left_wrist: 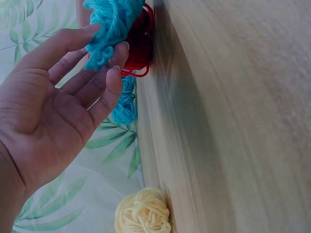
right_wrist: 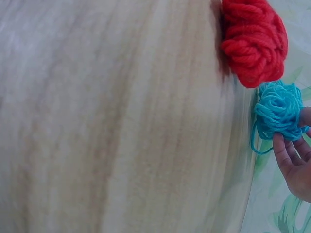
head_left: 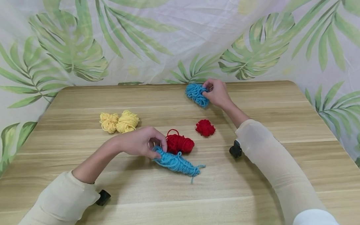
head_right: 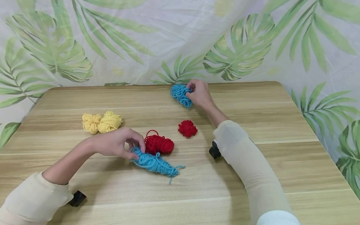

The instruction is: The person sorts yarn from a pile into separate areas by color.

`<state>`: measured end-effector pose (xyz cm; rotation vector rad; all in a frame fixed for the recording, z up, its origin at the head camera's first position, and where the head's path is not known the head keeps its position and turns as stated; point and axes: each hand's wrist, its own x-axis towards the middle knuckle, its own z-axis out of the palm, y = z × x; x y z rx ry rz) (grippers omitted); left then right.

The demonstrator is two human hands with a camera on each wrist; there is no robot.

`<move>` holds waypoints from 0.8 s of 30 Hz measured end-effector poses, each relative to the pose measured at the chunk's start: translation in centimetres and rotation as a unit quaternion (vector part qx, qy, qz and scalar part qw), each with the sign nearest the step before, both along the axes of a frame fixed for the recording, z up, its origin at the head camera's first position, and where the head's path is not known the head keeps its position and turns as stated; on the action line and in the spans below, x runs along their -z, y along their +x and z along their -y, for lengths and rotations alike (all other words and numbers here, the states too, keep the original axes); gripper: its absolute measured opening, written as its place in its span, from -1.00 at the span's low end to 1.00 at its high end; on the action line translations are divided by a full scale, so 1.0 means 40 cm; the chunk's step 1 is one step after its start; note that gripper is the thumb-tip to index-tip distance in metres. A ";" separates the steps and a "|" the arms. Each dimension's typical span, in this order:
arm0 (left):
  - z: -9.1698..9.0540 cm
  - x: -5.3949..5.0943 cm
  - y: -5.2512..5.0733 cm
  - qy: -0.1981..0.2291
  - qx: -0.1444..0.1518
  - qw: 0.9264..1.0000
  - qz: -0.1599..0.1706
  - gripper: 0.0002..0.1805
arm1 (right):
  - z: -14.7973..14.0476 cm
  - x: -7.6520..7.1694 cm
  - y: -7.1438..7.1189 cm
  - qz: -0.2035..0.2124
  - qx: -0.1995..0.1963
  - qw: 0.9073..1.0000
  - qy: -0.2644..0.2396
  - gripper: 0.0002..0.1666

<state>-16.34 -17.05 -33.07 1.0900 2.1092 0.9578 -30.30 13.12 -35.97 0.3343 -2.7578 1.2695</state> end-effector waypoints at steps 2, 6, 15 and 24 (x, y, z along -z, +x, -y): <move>0.001 -0.003 0.000 0.004 0.001 1.000 0.007 -0.85 | 0.000 0.000 0.000 0.001 -0.001 1.000 -0.001 -0.87; 0.004 -0.011 -0.001 0.021 0.003 1.000 0.021 -0.85 | 0.000 0.000 0.000 0.002 0.000 1.000 -0.002 -0.87; 0.017 -0.026 -0.010 0.073 0.009 0.996 0.043 -0.85 | -0.002 -0.002 0.001 0.005 -0.001 1.000 -0.003 -0.87; 0.025 -0.039 -0.019 0.134 0.011 0.989 0.054 -0.86 | -0.005 -0.001 0.001 0.013 -0.007 1.000 -0.003 -0.84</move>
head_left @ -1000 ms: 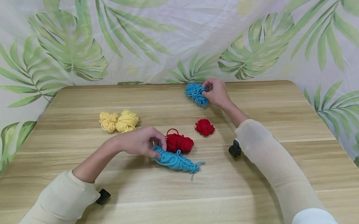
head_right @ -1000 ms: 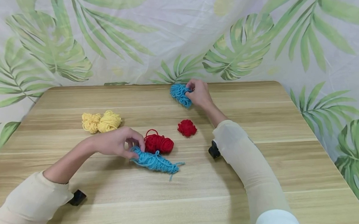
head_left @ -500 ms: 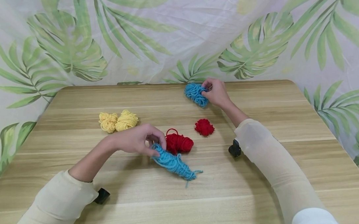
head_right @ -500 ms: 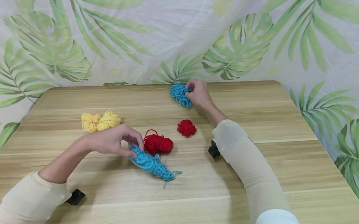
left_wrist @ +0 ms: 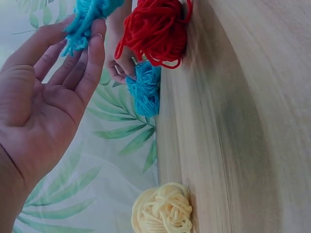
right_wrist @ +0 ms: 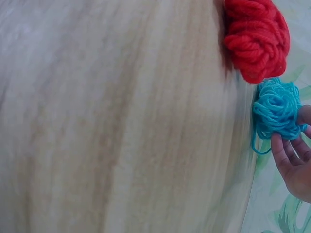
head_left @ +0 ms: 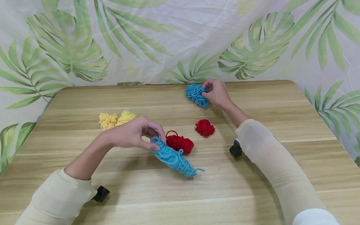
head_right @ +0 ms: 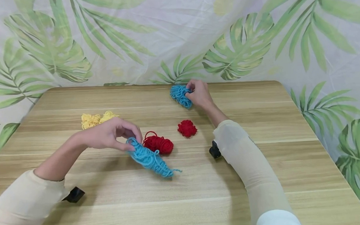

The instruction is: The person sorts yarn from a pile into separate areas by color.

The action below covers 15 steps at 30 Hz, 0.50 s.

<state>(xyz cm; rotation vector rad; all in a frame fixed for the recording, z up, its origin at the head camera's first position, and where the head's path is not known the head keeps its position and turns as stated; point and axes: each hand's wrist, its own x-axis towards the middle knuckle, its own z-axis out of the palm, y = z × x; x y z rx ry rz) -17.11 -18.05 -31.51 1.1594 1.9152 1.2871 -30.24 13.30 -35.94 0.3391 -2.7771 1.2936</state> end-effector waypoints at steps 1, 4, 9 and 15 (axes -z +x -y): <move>0.001 -0.001 0.000 0.007 -0.002 1.000 0.002 -0.85 | 0.000 0.000 0.000 0.001 0.000 1.000 0.002 -0.83; 0.002 -0.003 -0.002 0.021 -0.011 1.000 0.005 -0.84 | -0.002 0.000 -0.001 0.005 -0.002 1.000 0.008 -0.82; 0.005 -0.009 -0.007 0.039 -0.040 0.998 0.009 -0.83 | -0.006 -0.005 0.002 0.013 -0.012 1.000 0.016 -0.74; 0.012 -0.013 -0.016 0.063 -0.096 0.993 0.022 -0.82 | -0.016 -0.006 -0.001 0.018 -0.039 0.999 0.026 -0.60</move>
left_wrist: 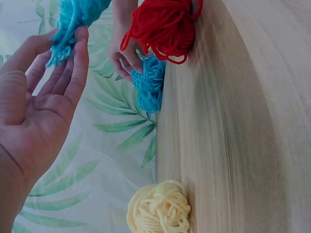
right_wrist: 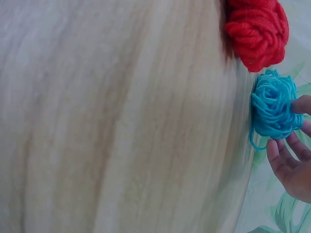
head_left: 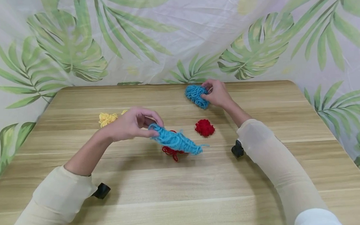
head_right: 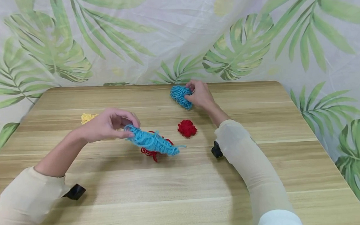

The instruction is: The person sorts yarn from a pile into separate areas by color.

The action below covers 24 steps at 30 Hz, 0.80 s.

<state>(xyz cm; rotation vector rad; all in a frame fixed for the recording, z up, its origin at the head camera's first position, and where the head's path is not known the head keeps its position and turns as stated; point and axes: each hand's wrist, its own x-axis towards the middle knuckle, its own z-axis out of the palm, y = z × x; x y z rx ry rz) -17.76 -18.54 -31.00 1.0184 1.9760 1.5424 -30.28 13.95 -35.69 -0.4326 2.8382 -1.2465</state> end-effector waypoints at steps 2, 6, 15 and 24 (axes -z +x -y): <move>0.002 0.000 -0.005 0.008 -0.026 1.000 0.003 -0.81 | -0.005 0.001 -0.002 -0.001 -0.007 1.000 0.002 -0.58; 0.005 0.001 -0.015 0.024 -0.082 0.996 0.004 -0.79 | -0.014 0.004 -0.002 -0.008 -0.017 1.000 0.003 -0.57; 0.002 0.008 -0.029 0.052 -0.139 0.989 0.015 -0.74 | -0.032 0.001 0.021 -0.014 -0.033 0.999 0.009 -0.53; -0.001 0.014 -0.046 0.048 -0.210 0.976 0.046 -0.76 | -0.044 0.001 0.035 -0.013 -0.033 0.999 0.019 -0.51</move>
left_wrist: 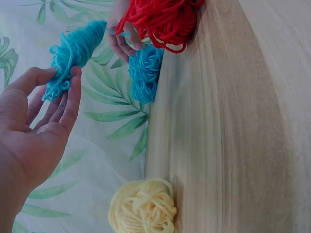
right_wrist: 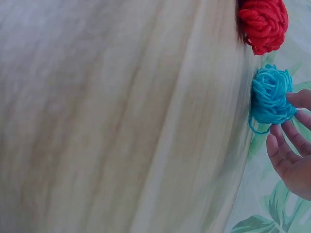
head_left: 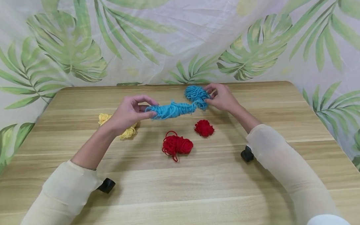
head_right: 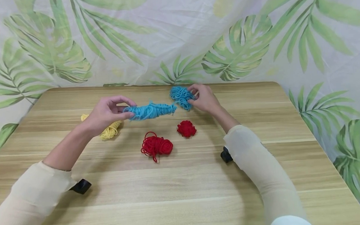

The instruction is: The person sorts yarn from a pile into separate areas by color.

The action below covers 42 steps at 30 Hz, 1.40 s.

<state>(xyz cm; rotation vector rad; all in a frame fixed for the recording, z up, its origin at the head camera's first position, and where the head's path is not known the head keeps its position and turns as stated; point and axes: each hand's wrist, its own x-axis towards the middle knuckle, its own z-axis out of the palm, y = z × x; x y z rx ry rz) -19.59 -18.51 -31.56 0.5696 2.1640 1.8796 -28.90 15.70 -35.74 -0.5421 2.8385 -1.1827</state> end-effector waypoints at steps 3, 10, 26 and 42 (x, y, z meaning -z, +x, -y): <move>-0.001 0.005 -0.005 -0.004 -0.016 1.000 0.008 -0.77 | -0.003 -0.001 0.005 0.001 -0.004 1.000 0.003 -0.51; -0.003 0.019 -0.018 -0.023 -0.042 0.999 0.004 -0.78 | -0.010 -0.005 0.020 0.000 -0.023 1.000 0.003 -0.51; -0.017 0.040 -0.036 -0.022 -0.065 0.998 0.009 -0.81 | -0.032 -0.015 0.051 0.004 -0.044 0.999 0.003 -0.49; -0.035 0.060 -0.053 -0.023 -0.092 0.995 0.014 -0.77 | -0.048 -0.019 0.097 -0.007 -0.087 0.996 0.035 -0.54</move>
